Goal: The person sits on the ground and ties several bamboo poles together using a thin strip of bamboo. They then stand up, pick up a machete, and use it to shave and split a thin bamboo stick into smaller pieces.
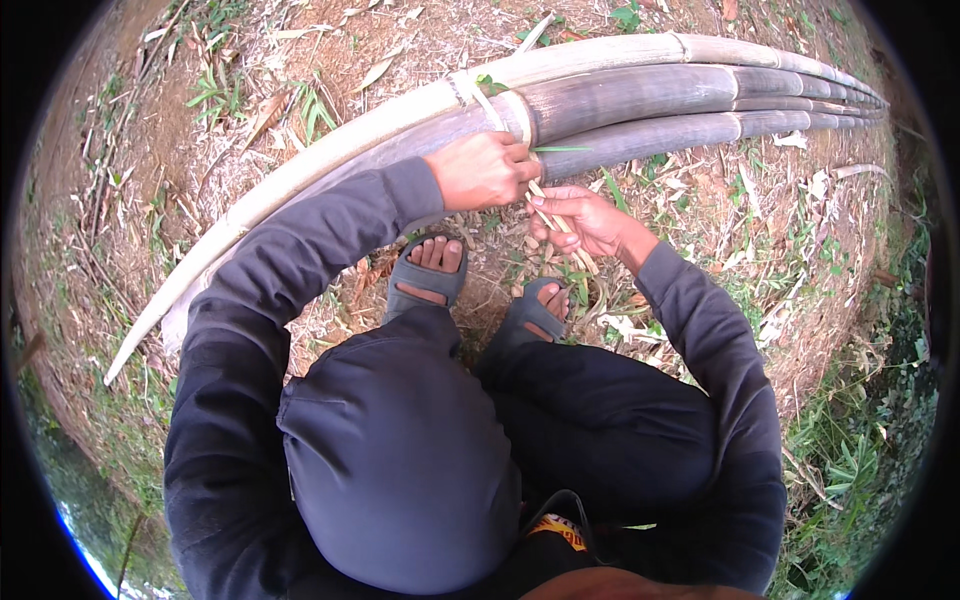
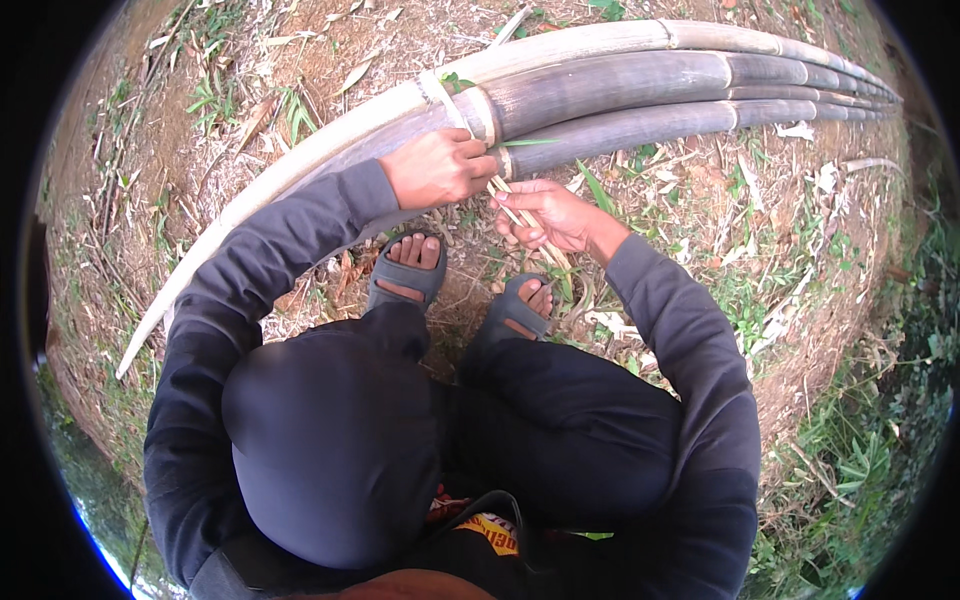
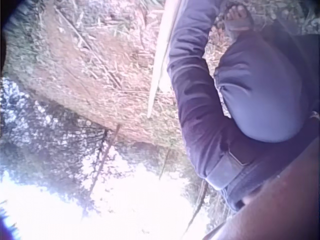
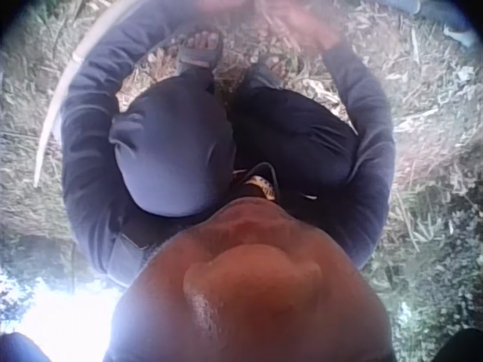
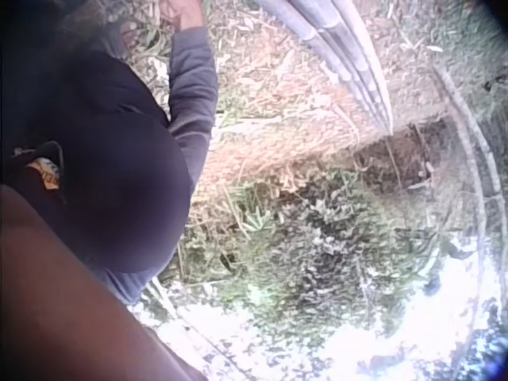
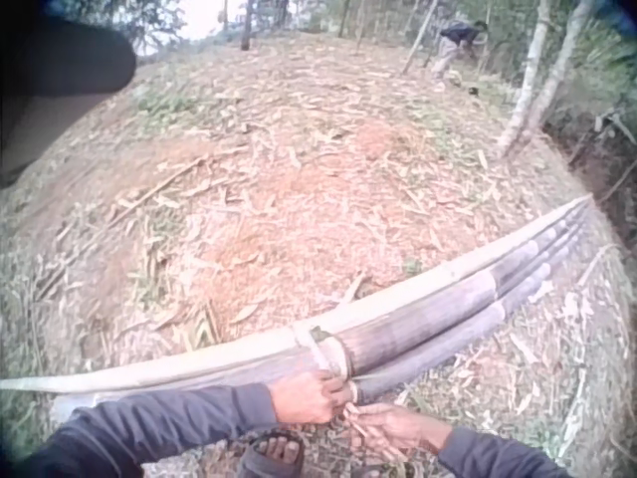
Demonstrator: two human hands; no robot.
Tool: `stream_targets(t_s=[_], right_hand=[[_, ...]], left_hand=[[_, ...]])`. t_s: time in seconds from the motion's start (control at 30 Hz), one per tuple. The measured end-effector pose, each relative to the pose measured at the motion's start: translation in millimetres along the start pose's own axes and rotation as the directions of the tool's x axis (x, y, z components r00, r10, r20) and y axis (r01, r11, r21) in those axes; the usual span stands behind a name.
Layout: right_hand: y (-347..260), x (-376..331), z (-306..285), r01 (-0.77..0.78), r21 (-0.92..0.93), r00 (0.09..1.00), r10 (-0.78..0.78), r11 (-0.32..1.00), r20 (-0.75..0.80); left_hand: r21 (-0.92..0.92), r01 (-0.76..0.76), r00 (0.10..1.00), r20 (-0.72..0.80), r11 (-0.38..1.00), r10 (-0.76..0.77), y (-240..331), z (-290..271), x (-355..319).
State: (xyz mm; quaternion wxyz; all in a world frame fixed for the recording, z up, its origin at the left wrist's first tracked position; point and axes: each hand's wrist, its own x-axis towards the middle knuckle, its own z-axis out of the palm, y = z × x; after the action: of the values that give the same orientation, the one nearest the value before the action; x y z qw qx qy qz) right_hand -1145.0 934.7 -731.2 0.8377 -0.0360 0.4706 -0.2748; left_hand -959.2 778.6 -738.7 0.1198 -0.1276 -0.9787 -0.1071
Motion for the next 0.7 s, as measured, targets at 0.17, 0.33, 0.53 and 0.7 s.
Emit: stream_targets(t_s=[0.17, 0.33, 0.53, 0.7], right_hand=[[-36.3, -4.5, -15.9, -0.056, -0.537, 0.979, -0.058, 0.842, -0.193], [-90.2, -23.4, 13.4, -0.243, -0.889, 0.781, -0.621, -0.388, 0.058], [-130.1, -13.4, 40.3, -0.426, -0.438, 0.579, -0.610, -0.792, 0.540], [-143.3, 6.4, 109.2, -0.555, -0.331, 0.410, -0.597, -0.764, 0.690]], left_hand=[[0.018, 0.190, 0.982, -0.025, 0.982, -0.189, 15.1, -4.1, -2.7], [-0.187, 0.497, 0.805, -0.265, 0.848, -0.530, 14.7, -33.0, -26.5], [-0.414, 0.600, 0.601, -0.333, 0.685, -0.727, -1.6, -29.3, -34.7], [-0.585, 0.526, 0.497, -0.378, 0.617, -0.782, -32.6, -29.6, -19.1]])
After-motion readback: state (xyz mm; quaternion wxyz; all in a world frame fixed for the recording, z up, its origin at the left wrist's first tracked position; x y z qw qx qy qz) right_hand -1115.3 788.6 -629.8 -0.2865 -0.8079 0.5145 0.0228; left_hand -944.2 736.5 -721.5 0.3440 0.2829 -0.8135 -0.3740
